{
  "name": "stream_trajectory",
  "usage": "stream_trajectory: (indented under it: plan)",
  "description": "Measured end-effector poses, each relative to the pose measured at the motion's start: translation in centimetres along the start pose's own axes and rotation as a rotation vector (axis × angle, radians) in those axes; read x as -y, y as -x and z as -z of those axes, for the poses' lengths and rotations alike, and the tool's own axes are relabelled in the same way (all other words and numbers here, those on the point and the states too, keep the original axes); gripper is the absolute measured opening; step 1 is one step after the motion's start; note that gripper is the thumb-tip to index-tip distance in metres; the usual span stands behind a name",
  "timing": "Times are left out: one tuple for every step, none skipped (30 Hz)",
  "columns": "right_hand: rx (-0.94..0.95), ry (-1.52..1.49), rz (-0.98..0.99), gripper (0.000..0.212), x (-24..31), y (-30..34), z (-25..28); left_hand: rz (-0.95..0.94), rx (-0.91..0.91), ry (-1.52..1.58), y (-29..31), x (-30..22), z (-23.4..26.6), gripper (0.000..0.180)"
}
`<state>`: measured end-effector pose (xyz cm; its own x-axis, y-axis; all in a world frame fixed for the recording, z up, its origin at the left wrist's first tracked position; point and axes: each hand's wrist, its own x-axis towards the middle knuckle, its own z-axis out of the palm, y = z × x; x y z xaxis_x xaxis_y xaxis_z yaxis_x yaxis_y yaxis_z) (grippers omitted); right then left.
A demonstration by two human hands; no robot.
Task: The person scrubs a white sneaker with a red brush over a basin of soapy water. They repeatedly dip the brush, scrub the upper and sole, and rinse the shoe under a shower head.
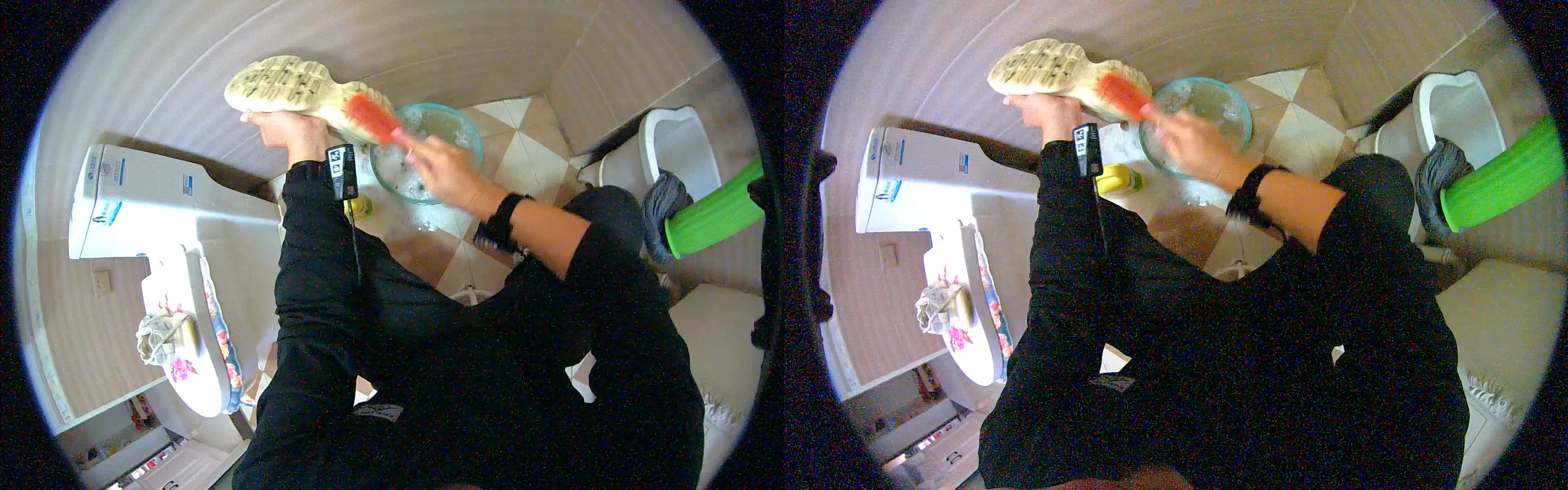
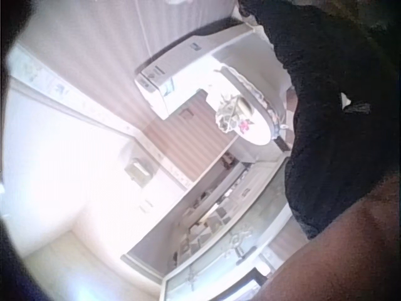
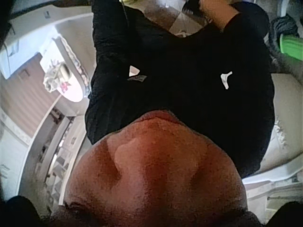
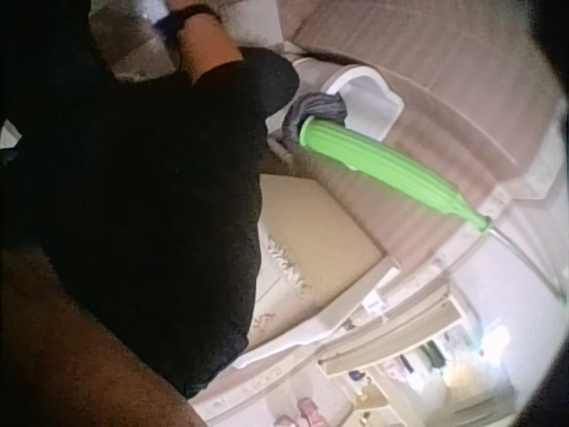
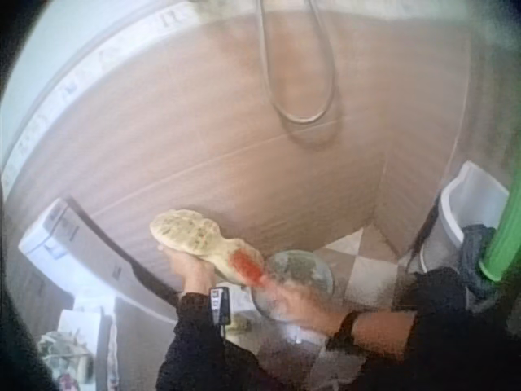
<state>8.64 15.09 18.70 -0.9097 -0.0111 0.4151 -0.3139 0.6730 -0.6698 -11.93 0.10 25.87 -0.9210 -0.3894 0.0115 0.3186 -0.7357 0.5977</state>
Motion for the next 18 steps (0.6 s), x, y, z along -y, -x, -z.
stream_trajectory:
  plan:
    - [0.026, -0.013, 0.075, 0.050, -0.2, 0.7, -0.2, 0.012, -0.027, -0.017, -0.5, -0.2, -0.1, 0.070]
    - [0.016, -0.036, 0.096, 0.048, -0.9, 1.4, -0.6, -0.026, -0.080, -0.070, -0.9, -0.5, 0.0, 0.070]
    - [0.012, 0.044, -0.005, 0.048, -1.6, 2.4, -1.0, -0.025, -0.153, -0.138, -1.0, -0.7, 0.3, 0.071]
    - [-0.001, 0.126, -0.052, 0.048, -3.3, 2.3, -1.2, -0.022, -0.171, -0.209, -1.1, -0.8, 0.4, 0.072]
    - [-0.083, 0.217, -0.052, 0.047, -5.3, 1.9, -1.2, -0.044, -0.091, -0.218, -1.0, -0.9, 0.5, 0.071]
    - [-0.060, 0.220, -0.178, 0.043, -7.3, 1.8, -1.3, -0.050, -0.119, -0.230, -0.8, -0.9, 0.5, 0.070]
    - [0.050, 0.272, -0.341, 0.038, -8.9, 2.3, -1.8, -0.043, -0.131, -0.227, -0.5, -1.1, 0.7, 0.069]
    - [0.133, 0.358, -0.516, 0.035, -10.7, 2.3, -1.9, 0.012, -0.116, -0.175, -0.2, -1.2, 0.7, 0.069]
    - [0.279, 0.363, -0.564, 0.032, -12.2, 2.9, -2.1, 0.048, -0.094, -0.114, 0.3, -1.2, 0.6, 0.069]
    - [0.467, 0.400, -0.651, 0.029, -13.6, 3.3, -2.4, 0.070, -0.078, -0.055, 0.6, -1.3, 0.5, 0.068]
    - [0.486, 0.367, -0.665, 0.030, -14.9, 3.9, -2.6, 0.069, -0.064, -0.069, 0.9, -1.4, 0.3, 0.068]
    - [0.421, 0.364, -0.685, 0.030, -15.8, 4.6, -3.4, 0.062, -0.055, -0.086, 1.2, -1.4, 0.2, 0.068]
    - [0.463, 0.404, -0.657, 0.031, -16.8, 5.3, -3.8, 0.081, -0.071, -0.103, 1.4, -1.4, 0.1, 0.068]
    - [0.523, 0.444, -0.648, 0.032, -17.7, 5.7, -4.4, 0.093, -0.082, -0.124, 1.6, -1.4, 0.1, 0.067]
    - [0.524, 0.435, -0.688, 0.033, -18.5, 5.9, -5.0, 0.082, -0.076, -0.136, 1.6, -1.4, 0.1, 0.066]
    - [0.529, 0.422, -0.733, 0.035, -19.3, 5.9, -5.6, 0.091, -0.093, -0.147, 1.6, -1.3, 0.2, 0.066]
    - [0.543, 0.419, -0.797, 0.036, -19.9, 5.7, -5.9, 0.092, -0.097, -0.157, 1.5, -1.2, 0.3, 0.066]
    - [0.423, 0.301, -0.829, 0.041, -20.2, 5.1, -6.3, 0.048, -0.104, -0.175, 1.4, -1.0, 0.5, 0.065]
